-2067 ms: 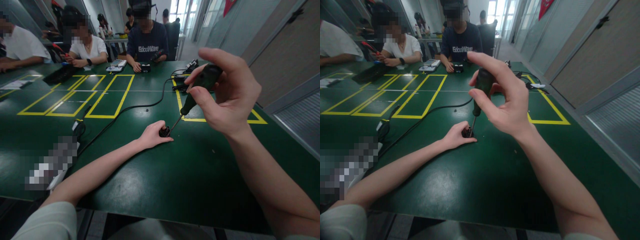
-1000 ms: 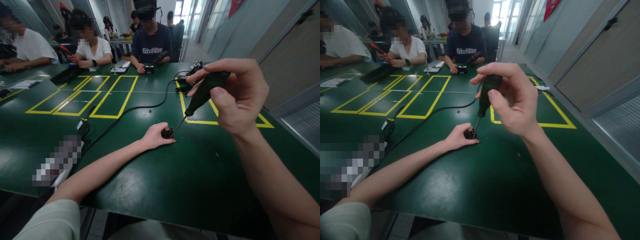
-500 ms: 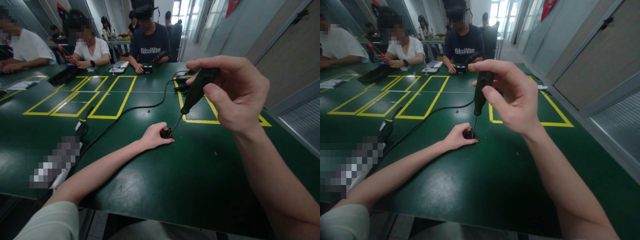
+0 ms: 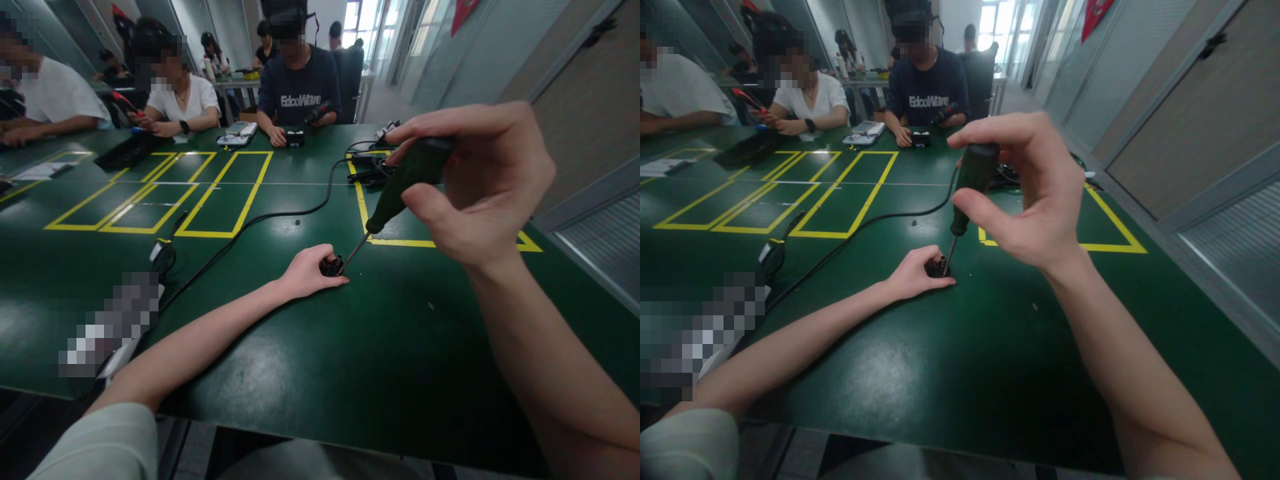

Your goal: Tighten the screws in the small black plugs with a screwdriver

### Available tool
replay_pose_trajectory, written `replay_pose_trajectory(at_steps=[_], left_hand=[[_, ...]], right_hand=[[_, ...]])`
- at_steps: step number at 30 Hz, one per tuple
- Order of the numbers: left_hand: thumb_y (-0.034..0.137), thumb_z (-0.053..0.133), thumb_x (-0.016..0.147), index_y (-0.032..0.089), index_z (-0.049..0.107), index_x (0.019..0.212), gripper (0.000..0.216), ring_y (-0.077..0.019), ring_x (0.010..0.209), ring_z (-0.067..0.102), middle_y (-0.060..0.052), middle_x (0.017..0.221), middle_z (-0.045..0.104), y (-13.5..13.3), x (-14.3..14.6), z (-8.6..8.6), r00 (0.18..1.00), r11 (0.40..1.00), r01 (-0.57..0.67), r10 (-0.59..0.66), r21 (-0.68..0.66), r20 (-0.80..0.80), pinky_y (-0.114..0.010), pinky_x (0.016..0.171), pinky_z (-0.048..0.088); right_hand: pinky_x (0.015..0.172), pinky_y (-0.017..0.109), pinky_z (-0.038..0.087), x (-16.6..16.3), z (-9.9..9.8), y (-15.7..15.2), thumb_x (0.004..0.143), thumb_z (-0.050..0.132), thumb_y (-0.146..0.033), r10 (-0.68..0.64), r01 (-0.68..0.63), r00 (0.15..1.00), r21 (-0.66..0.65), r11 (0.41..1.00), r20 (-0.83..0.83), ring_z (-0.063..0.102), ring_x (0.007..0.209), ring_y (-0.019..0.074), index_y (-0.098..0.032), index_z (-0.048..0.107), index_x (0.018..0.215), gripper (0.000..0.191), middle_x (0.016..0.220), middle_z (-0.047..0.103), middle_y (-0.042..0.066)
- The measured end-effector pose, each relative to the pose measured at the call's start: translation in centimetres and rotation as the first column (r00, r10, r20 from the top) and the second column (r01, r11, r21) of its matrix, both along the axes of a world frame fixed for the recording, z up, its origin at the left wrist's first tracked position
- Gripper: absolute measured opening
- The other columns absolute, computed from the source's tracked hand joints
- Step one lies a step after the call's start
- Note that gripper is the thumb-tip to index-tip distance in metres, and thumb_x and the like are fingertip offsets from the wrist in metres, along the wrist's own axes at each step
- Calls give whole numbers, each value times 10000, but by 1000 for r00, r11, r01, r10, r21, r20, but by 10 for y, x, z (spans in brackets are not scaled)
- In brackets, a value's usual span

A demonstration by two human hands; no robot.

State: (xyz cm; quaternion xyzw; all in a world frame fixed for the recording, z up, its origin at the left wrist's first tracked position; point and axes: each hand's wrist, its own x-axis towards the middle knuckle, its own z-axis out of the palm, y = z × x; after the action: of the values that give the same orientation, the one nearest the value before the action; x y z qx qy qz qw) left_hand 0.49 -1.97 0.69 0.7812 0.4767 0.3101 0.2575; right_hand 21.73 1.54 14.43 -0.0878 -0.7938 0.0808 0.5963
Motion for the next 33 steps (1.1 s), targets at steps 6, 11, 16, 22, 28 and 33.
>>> replay_pose_trajectory(at_steps=[6,11,16,22,28,33], left_hand=[[473,852,760,210,475,772,460,-156,714,532,23,787,587,0,0,0,1000,1000,2,-1,14,-27,-280,652,389],[476,859,756,209,469,767,472,-159,722,534,22,795,588,0,0,1,1000,1000,2,-2,5,-5,-283,661,392],[461,856,762,207,487,779,449,-157,719,534,22,794,593,0,0,0,1000,1000,3,-3,13,-12,-282,663,392],[490,850,756,210,485,785,462,-165,726,544,14,799,600,0,0,-1,1000,1000,-1,1,10,-17,-281,657,394],[446,867,757,208,479,772,456,-156,715,530,21,790,586,0,2,0,1000,1000,10,-10,1,4,-281,657,388],[454,869,755,207,484,773,457,-160,727,541,18,798,596,0,2,0,1000,1000,6,-6,-8,3,-280,659,392]], right_hand=[[801,225,597,5,6,-1,892,753,-351,-151,145,988,106,984,43,642,1111,115,-398,677,1339,455,1161,663,-53],[977,367,631,2,3,-4,957,599,-236,-54,54,996,0,999,68,684,1220,170,-392,620,1394,464,1309,706,-50],[1004,407,654,2,2,-2,823,836,-334,-46,47,999,43,998,-17,730,1182,208,-354,655,1283,495,1193,718,-43],[1098,396,624,-5,0,-3,990,630,-319,3,-2,998,-7,1000,70,594,1434,209,-413,511,1387,424,1469,610,-75],[1018,364,665,-1,2,-4,981,612,-253,29,-25,996,-48,999,89,590,1394,203,-352,575,1378,411,1545,518,-14],[977,394,665,-2,6,-5,937,666,-240,114,-114,993,-71,991,9,704,1181,172,-332,636,1287,363,1272,685,-8]])
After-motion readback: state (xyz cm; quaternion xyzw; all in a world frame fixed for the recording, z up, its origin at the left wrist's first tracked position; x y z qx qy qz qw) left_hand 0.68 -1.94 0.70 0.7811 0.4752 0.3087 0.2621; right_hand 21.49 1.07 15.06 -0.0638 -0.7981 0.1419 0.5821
